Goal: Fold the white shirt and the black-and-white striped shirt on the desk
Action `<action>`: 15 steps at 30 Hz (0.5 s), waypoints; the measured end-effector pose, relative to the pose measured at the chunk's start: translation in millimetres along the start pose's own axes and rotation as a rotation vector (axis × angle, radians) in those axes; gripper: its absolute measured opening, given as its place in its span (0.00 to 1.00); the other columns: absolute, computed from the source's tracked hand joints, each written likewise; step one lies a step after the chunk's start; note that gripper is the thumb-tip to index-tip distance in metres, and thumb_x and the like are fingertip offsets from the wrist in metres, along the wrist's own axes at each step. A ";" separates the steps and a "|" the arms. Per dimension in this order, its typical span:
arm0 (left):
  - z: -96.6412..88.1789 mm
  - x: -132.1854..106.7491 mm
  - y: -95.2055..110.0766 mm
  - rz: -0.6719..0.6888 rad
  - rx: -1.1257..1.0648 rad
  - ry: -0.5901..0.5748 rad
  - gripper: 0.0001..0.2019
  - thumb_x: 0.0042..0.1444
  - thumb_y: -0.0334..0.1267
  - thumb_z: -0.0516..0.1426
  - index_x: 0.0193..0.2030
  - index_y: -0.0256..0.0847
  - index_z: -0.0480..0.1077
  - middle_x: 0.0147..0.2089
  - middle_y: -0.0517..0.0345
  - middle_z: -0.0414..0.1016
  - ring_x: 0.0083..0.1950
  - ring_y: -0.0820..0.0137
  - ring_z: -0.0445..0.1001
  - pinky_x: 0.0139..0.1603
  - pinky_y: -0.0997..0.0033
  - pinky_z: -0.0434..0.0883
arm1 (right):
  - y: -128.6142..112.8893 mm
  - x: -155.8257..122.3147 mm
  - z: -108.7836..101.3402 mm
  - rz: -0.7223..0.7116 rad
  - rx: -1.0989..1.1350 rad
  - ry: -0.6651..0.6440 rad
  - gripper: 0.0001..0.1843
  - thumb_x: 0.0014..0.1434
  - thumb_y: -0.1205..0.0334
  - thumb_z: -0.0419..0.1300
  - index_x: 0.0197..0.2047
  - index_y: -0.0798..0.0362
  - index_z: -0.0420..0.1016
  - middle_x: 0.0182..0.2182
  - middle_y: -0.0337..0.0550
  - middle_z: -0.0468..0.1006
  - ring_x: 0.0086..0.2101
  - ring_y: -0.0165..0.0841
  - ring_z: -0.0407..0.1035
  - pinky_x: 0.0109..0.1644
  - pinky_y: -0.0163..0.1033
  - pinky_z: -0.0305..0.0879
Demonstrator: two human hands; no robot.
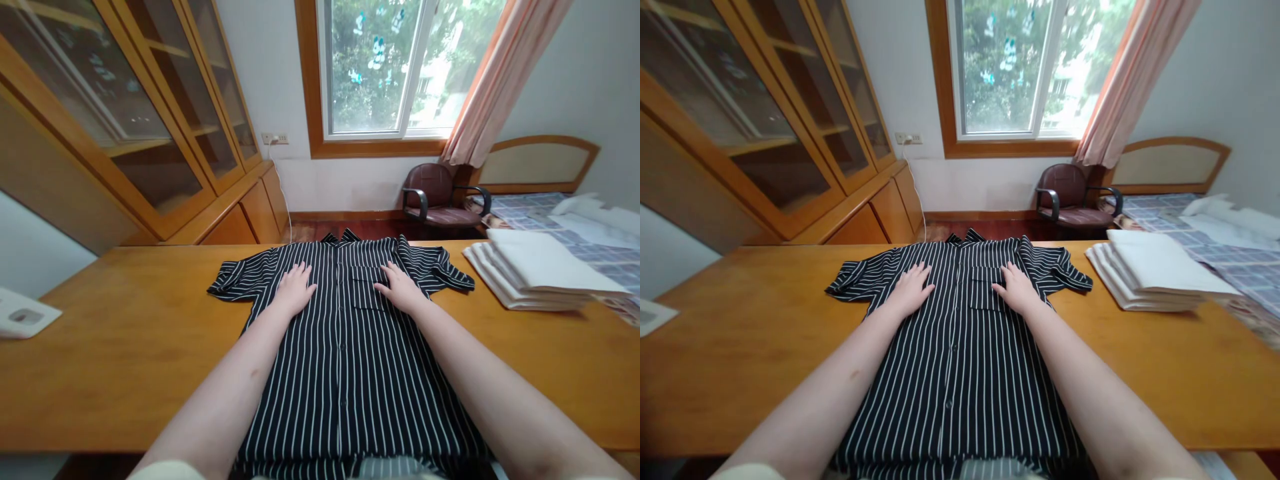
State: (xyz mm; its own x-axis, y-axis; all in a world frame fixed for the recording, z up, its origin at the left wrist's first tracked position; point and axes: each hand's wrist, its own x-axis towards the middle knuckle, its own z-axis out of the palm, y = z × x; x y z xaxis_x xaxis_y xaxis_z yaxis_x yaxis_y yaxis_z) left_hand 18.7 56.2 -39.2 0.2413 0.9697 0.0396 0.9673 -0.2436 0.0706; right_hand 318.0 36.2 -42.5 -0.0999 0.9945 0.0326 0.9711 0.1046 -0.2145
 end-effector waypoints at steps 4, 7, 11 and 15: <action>24.4 11.3 -7.8 -0.079 0.030 -0.003 0.30 0.61 0.52 0.43 0.67 0.41 0.51 0.69 0.47 0.47 0.69 0.57 0.45 0.65 0.49 0.47 | 17.8 16.2 25.2 0.064 -0.090 -0.037 0.41 0.60 0.41 0.45 0.66 0.62 0.50 0.65 0.57 0.48 0.64 0.44 0.40 0.65 0.47 0.40; 31.9 6.5 -8.1 -0.110 0.025 -0.025 0.30 0.61 0.54 0.40 0.68 0.45 0.49 0.70 0.50 0.47 0.69 0.58 0.45 0.65 0.46 0.46 | 22.1 15.3 33.9 0.065 -0.124 -0.027 0.41 0.60 0.39 0.41 0.67 0.59 0.48 0.66 0.53 0.47 0.65 0.42 0.38 0.65 0.46 0.37; 32.1 2.6 -8.1 -0.129 0.022 -0.038 0.30 0.61 0.55 0.39 0.68 0.46 0.48 0.70 0.52 0.46 0.70 0.59 0.44 0.65 0.46 0.45 | 19.4 11.7 32.2 0.084 -0.136 -0.052 0.41 0.60 0.39 0.39 0.68 0.58 0.46 0.66 0.52 0.45 0.65 0.41 0.39 0.65 0.45 0.36; 30.4 1.3 -8.7 -0.122 0.019 -0.041 0.31 0.61 0.55 0.39 0.68 0.46 0.47 0.70 0.52 0.45 0.70 0.59 0.43 0.65 0.47 0.44 | 15.5 8.7 28.4 0.091 -0.139 -0.070 0.41 0.61 0.39 0.38 0.68 0.58 0.45 0.67 0.51 0.45 0.65 0.40 0.37 0.65 0.45 0.35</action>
State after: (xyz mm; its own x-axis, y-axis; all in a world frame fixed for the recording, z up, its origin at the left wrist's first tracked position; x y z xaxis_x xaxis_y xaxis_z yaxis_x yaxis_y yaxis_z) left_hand 12.9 60.2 -70.1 0.1240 0.9922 -0.0088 0.9909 -0.1234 0.0538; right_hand 326.0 46.8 -73.3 -0.0202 0.9986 -0.0498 0.9970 0.0164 -0.0762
